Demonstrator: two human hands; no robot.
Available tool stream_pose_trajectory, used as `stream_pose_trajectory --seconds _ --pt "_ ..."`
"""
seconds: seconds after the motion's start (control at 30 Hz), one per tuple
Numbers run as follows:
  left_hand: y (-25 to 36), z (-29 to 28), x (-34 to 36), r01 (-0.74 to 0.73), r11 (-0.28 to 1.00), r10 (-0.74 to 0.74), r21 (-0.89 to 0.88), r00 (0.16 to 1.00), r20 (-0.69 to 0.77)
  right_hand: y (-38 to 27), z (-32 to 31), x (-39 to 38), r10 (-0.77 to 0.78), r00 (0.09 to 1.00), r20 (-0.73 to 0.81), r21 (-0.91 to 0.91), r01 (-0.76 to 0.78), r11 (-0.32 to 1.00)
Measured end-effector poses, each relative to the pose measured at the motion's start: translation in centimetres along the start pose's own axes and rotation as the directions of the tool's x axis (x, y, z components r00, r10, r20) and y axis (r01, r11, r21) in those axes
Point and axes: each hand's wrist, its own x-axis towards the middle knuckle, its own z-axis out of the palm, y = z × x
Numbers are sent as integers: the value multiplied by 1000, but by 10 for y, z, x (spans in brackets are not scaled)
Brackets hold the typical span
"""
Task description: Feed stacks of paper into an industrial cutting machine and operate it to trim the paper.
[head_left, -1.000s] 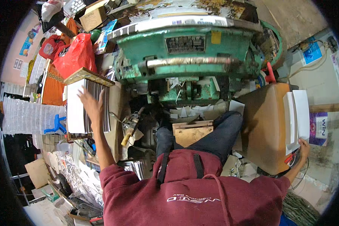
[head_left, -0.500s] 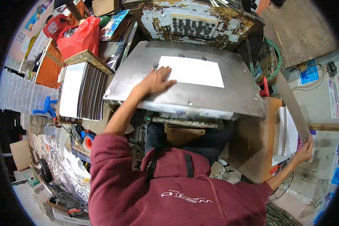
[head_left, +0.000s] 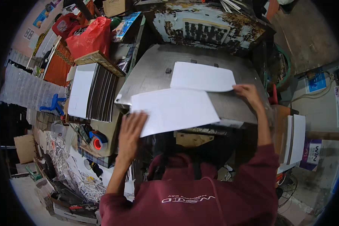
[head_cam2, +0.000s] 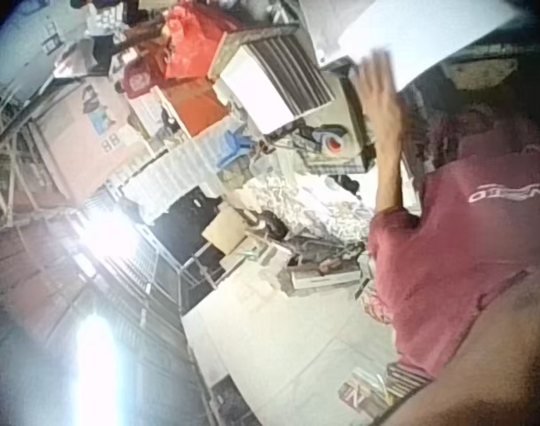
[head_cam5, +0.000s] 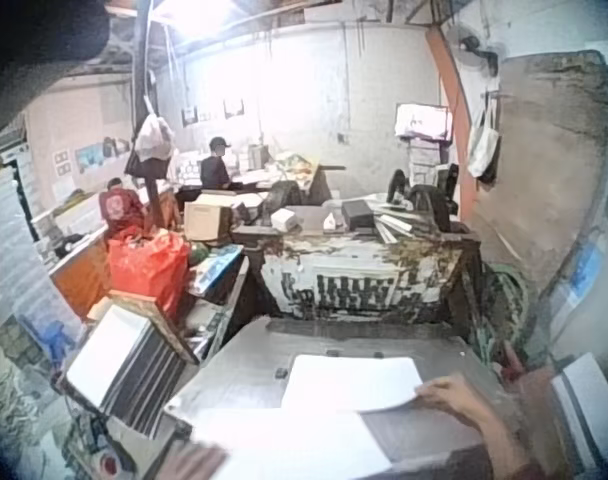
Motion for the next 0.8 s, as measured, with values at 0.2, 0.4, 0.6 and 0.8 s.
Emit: stream_pose_trajectory --seconds 0.2,0.4,0.6,0.8 --pt "-59 -71 -26 351 935 -230 58 722 -653 -45 -28 93 -346 932 -109 -803 122 583" --pt "-177 -48 -48 657 729 -369 192 613 -699 -125 -14 61 -554 708 -438 -667 158 728" --pt "-295 50 -61 638 754 -516 157 722 -461 -43 -41 -31 -547 728 -413 -754 64 654" --pt "-298 47 -52 592 785 -477 183 766 -431 132 -158 -211 -267 512 -817 -573 -660 486"
